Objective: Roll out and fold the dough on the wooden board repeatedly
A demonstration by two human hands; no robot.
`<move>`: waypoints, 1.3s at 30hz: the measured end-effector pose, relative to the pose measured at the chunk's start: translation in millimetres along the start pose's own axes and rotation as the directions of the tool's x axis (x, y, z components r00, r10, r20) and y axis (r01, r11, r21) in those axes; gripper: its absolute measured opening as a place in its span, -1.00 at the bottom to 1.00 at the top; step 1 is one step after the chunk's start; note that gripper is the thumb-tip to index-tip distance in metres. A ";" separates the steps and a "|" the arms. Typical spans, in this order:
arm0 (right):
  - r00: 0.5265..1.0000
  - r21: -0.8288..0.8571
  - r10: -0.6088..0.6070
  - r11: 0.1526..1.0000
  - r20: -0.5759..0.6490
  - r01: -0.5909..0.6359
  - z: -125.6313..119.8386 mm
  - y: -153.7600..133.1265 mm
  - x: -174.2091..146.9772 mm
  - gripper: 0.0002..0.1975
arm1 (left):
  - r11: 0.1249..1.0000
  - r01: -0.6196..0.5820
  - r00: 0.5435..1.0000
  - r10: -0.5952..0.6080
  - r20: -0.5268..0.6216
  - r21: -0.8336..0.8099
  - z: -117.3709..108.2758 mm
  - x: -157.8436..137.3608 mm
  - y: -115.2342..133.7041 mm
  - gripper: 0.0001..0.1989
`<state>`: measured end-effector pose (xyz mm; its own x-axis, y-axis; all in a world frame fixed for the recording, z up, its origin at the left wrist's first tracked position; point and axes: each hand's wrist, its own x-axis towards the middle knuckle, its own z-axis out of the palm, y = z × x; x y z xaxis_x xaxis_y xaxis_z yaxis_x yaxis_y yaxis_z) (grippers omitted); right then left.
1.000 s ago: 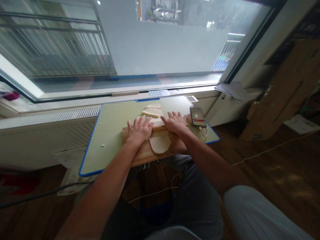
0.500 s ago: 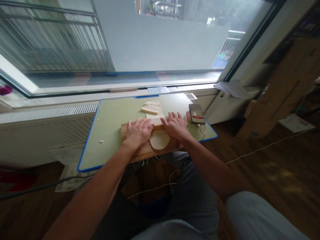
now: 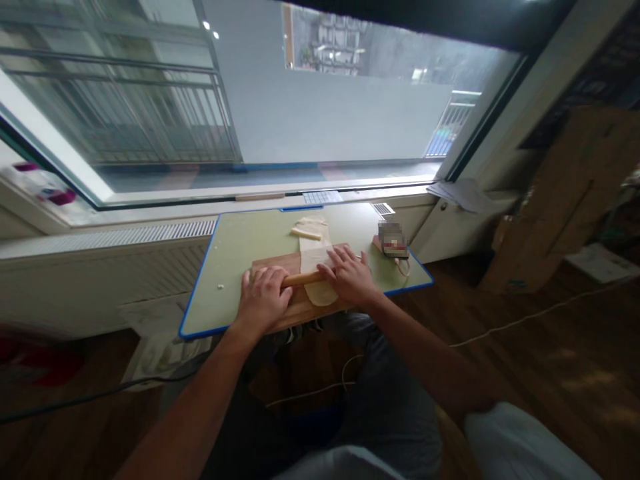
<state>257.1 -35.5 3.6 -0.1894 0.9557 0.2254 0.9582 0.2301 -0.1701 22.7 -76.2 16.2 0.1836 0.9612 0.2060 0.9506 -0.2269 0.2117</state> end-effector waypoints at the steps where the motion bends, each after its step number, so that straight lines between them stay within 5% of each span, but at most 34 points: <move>1: 1.000 -0.010 -0.014 1.000 0.014 0.014 1.9 -1.7 6.8 -0.31 | 1.000 0.017 1.000 -0.017 0.015 0.000 0.4 1.2 -1.9 -0.63; 7: 0.992 -0.013 0.029 1.000 0.119 -0.028 7.1 -8.2 52.4 -0.18 | 0.995 0.077 0.991 -0.084 0.101 0.070 9.7 41.1 -1.1 -0.32; 13: 0.969 0.038 0.124 0.990 0.214 -0.135 9.1 -8.1 113.4 -0.11 | 0.983 0.167 0.971 -0.177 0.162 0.072 17.8 108.9 -16.7 -0.27; 17: 0.976 0.066 0.156 0.984 0.155 -0.168 11.6 -8.6 122.8 -0.09 | 0.986 0.159 0.976 -0.165 0.139 0.055 20.7 121.3 -23.2 -0.27; 23: 0.988 0.018 0.118 0.993 0.103 -0.121 2.7 -15.8 67.6 -0.14 | 0.998 0.052 0.990 -0.058 0.128 0.044 15.2 69.4 -10.7 -0.32; 31: 0.999 0.002 0.001 1.000 -0.041 0.000 -8.8 -31.7 -78.6 -0.26 | 0.990 -0.083 0.995 0.088 0.039 -0.113 5.2 -24.6 -6.7 -0.57; 35: 0.997 0.034 0.023 0.999 -0.070 -0.020 -14.4 -31.2 -104.7 -0.35 | 0.984 -0.133 0.991 0.135 0.009 -0.117 4.5 -24.6 -6.3 -0.66; 39: 0.993 0.019 0.102 0.995 -0.057 -0.101 -14.0 -27.7 -83.7 -0.40 | 0.978 -0.182 0.978 0.191 0.081 -0.106 8.8 0.5 -4.1 -0.56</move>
<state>249.4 -124.4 2.9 -0.0781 0.9623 0.2607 0.9682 0.1356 -0.2103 21.1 -73.4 7.1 0.3813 0.9098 0.1641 0.8693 -0.4132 0.2712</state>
